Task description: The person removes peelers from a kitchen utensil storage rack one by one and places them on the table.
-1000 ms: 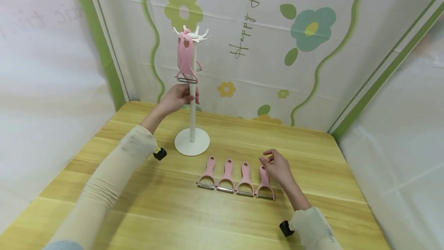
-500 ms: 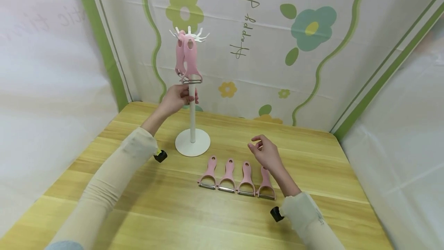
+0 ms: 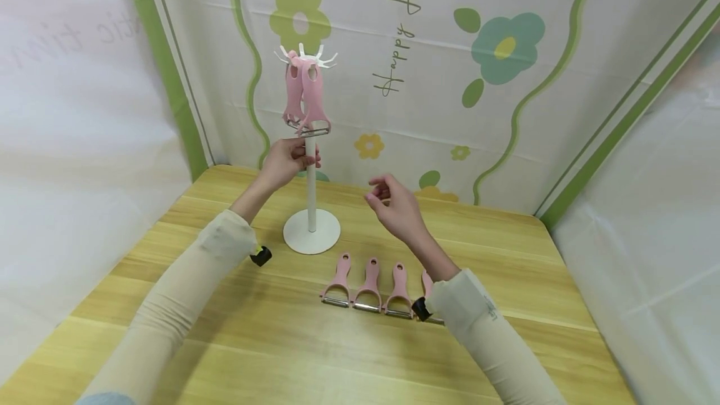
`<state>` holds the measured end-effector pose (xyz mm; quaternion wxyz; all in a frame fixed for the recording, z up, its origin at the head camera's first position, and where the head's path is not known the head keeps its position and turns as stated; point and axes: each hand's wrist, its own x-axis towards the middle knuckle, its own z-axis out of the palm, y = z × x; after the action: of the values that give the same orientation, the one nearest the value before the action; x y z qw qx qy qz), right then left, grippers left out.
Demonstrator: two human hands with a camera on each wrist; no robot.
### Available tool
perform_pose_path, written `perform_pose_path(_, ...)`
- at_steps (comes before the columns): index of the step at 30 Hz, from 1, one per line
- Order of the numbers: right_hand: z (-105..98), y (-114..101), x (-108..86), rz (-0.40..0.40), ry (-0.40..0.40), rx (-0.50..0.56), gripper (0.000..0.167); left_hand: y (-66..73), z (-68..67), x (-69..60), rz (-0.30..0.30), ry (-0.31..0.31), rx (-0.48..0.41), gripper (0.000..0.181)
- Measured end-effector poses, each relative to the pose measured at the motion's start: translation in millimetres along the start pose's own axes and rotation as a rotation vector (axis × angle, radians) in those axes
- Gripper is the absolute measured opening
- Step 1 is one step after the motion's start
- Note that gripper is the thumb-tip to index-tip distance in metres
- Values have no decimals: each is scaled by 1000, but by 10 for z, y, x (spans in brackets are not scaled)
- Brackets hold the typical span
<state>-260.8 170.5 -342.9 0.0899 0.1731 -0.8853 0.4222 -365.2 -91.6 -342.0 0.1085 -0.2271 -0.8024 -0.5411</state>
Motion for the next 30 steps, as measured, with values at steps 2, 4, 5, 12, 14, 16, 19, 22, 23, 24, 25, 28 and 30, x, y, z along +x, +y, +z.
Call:
perform_pose_path(2, 9, -129, 69, -23, 12, 32, 28, 0, -6, 1, 1, 0, 4, 22)
perform_pose_path(4, 15, -240, 130, -45, 27, 51, 27, 6, -12, 5, -1, -13, 8, 23)
perform_pose_path(5, 18, -288, 158, -55, 33, 58, 27, 7, -14, 9, -3, -21, 11, 23)
perform_pose_path(12, 54, -537, 338, -120, 70, 98, 28, -4, -28, 22, -31, -64, 33, 23)
perform_pose_path(14, 59, -592, 387, -129, 84, 111, 28, -10, -31, 21, -34, -72, 39, 23)
perform_pose_path(16, 56, -653, 435, -131, 97, 126, 29, -10, -35, 14, -37, -76, 44, 23)
perform_pose_path(19, 49, -743, 518, -129, 127, 138, 30, -1, -41, 10, -40, -83, 49, 24)
perform_pose_path(22, 46, -848, 608, -135, 163, 148, 32, 8, -49, 9, -43, -85, 52, 24)
perform_pose_path(23, 47, -883, 641, -134, 177, 149, 33, 11, -52, 9, -42, -87, 56, 24)
perform_pose_path(24, 48, -922, 669, -130, 188, 152, 33, 13, -54, 10, -41, -89, 56, 24)
perform_pose_path(25, 51, -957, 700, -128, 198, 156, 34, 13, -57, 11, -38, -89, 60, 24)
perform_pose_path(28, 64, -1061, 790, -121, 214, 164, 37, 7, -65, 17, -24, -93, 66, 22)
perform_pose_path(30, 72, -1127, 848, -117, 211, 165, 39, 4, -71, 20, -16, -92, 64, 21)
